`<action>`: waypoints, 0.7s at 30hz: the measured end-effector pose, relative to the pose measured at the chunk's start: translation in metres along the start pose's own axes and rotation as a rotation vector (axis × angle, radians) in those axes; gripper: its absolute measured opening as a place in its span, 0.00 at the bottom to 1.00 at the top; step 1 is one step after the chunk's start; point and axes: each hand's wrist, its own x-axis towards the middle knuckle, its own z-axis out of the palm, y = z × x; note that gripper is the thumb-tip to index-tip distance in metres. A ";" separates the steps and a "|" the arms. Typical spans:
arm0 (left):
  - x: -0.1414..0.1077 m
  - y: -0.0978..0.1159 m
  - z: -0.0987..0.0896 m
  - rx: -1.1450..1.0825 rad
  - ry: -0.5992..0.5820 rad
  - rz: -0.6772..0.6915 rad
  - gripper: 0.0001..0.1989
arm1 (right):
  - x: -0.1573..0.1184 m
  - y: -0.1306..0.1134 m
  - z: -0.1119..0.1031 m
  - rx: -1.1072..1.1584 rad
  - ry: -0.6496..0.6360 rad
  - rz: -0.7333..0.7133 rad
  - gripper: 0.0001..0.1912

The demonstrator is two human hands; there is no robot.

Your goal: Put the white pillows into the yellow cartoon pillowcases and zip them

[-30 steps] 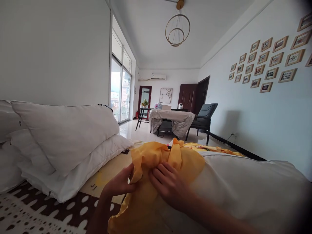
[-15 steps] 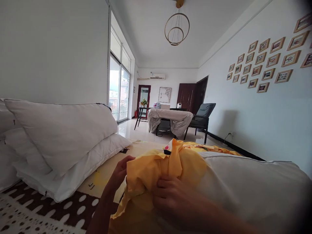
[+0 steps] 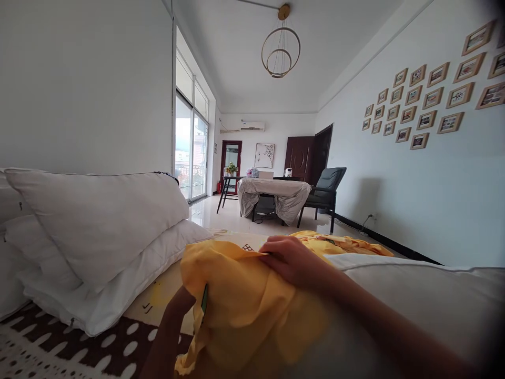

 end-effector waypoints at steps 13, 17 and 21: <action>-0.043 0.115 0.027 0.003 0.101 0.099 0.31 | -0.033 0.016 -0.008 -0.097 0.192 -0.095 0.19; -0.033 0.146 0.042 0.157 0.184 0.005 0.23 | -0.039 0.023 -0.021 -0.123 0.136 -0.020 0.23; -0.048 0.146 0.033 0.170 0.226 0.001 0.20 | -0.043 0.054 -0.037 -0.094 -0.113 0.289 0.29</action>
